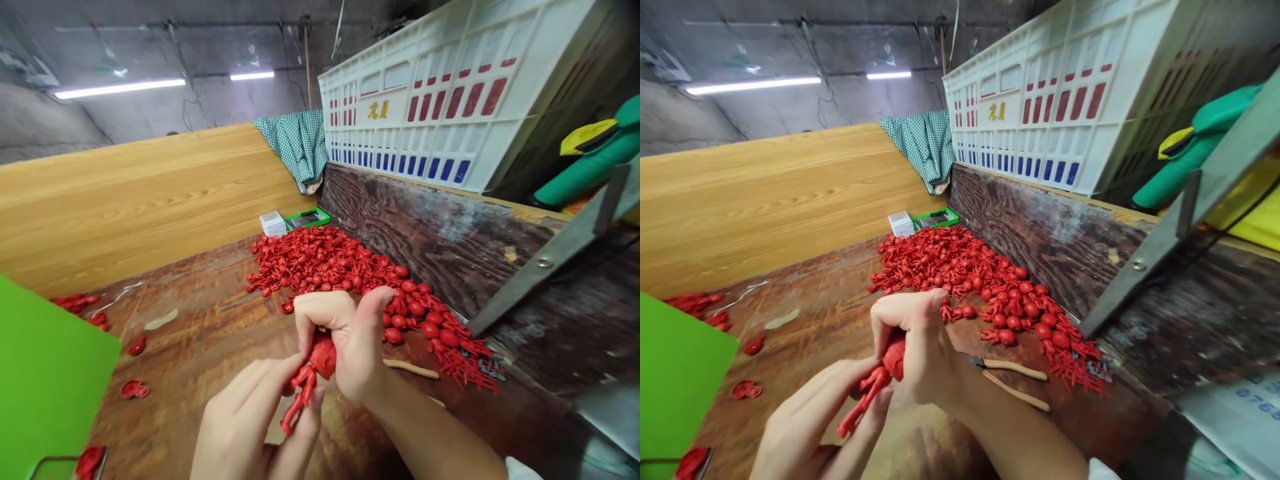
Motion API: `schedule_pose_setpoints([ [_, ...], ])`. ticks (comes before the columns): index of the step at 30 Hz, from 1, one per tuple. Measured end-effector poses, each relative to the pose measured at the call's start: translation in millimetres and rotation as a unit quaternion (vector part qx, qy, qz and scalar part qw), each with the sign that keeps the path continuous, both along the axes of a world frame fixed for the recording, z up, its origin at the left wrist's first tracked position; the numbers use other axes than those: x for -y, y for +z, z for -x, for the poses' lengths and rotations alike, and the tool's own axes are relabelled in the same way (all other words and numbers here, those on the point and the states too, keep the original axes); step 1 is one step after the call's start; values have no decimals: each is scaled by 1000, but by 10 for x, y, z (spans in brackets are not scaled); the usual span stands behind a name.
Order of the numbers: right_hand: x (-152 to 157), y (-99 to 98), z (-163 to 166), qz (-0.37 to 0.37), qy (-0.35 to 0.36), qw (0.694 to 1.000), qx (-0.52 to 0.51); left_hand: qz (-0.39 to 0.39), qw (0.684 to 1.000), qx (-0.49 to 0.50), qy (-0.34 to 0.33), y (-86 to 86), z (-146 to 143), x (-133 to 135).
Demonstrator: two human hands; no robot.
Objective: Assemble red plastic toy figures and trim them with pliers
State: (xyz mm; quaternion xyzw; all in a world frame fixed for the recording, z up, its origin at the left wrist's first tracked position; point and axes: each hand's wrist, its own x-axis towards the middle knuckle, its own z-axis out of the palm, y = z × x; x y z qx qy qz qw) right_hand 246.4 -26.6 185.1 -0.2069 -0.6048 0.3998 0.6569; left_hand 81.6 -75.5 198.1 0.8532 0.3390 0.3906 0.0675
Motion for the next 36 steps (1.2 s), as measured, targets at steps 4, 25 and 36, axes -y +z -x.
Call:
schedule_pose_setpoints([
  [4, -35, 95, -77, 36, 86, 995, -25, 40, 988, 105, 102, -57, -13, 34],
  [25, -45, 145, -73, -259, -91, 919, 283, 206, 911, 336, 120, 142, 214, 59],
  [36, -45, 126, -101, -181, -6, 973, 146, 146, 901, 386, 131, 126, 152, 137],
])
